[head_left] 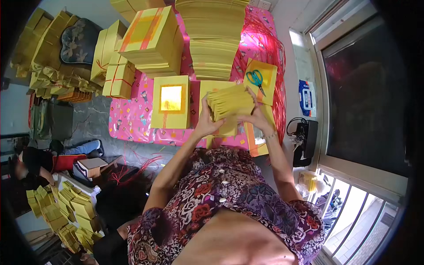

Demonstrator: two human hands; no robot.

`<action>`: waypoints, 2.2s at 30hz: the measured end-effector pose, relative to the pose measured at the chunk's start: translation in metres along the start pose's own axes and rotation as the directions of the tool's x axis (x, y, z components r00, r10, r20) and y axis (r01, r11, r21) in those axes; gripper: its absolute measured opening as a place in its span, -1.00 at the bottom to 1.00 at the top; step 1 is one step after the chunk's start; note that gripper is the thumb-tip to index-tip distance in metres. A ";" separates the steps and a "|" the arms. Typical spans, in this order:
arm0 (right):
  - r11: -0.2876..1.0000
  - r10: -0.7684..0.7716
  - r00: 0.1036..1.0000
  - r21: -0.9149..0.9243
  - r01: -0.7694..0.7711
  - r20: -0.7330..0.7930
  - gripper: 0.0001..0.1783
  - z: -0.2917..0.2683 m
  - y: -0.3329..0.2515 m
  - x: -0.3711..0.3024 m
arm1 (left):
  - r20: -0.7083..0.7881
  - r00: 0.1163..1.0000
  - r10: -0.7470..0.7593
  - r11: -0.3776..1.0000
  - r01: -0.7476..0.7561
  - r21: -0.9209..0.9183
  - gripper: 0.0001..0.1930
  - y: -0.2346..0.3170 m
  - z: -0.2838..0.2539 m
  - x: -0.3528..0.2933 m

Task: Stacking and organizing sheets of yellow joss paper.

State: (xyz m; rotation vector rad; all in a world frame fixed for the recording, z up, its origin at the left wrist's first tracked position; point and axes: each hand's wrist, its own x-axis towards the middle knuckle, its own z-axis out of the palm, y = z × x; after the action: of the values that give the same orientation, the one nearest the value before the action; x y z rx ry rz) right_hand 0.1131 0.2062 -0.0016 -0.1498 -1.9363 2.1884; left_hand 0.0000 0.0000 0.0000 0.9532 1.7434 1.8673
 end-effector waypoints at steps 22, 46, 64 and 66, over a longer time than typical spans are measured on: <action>0.990 0.131 0.991 0.043 -0.133 0.036 0.25 0.018 0.033 -0.014 | 0.061 0.996 -0.071 0.967 0.054 0.247 0.39 0.000 -0.005 -0.019; 0.394 -0.303 0.910 -0.831 0.391 0.284 -0.59 0.071 -0.064 -0.016 | 0.044 0.999 -0.005 0.969 -0.006 0.246 0.18 -0.015 -0.010 -0.017; 0.375 -0.319 0.915 -0.854 0.361 0.247 -0.68 0.073 -0.066 -0.010 | 0.040 0.999 0.015 0.968 -0.025 0.248 0.16 -0.021 -0.011 -0.019; 0.363 -0.312 0.915 -0.858 0.364 0.256 -0.69 0.073 -0.065 -0.010 | 0.044 0.999 0.021 0.963 -0.032 0.269 0.16 -0.019 -0.011 -0.019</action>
State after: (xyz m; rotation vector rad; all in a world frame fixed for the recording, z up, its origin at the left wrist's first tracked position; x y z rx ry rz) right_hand 0.1129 0.1409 0.0714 0.1519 -2.6497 0.6906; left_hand 0.0019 -0.0181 -0.0224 1.1100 2.0050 1.6394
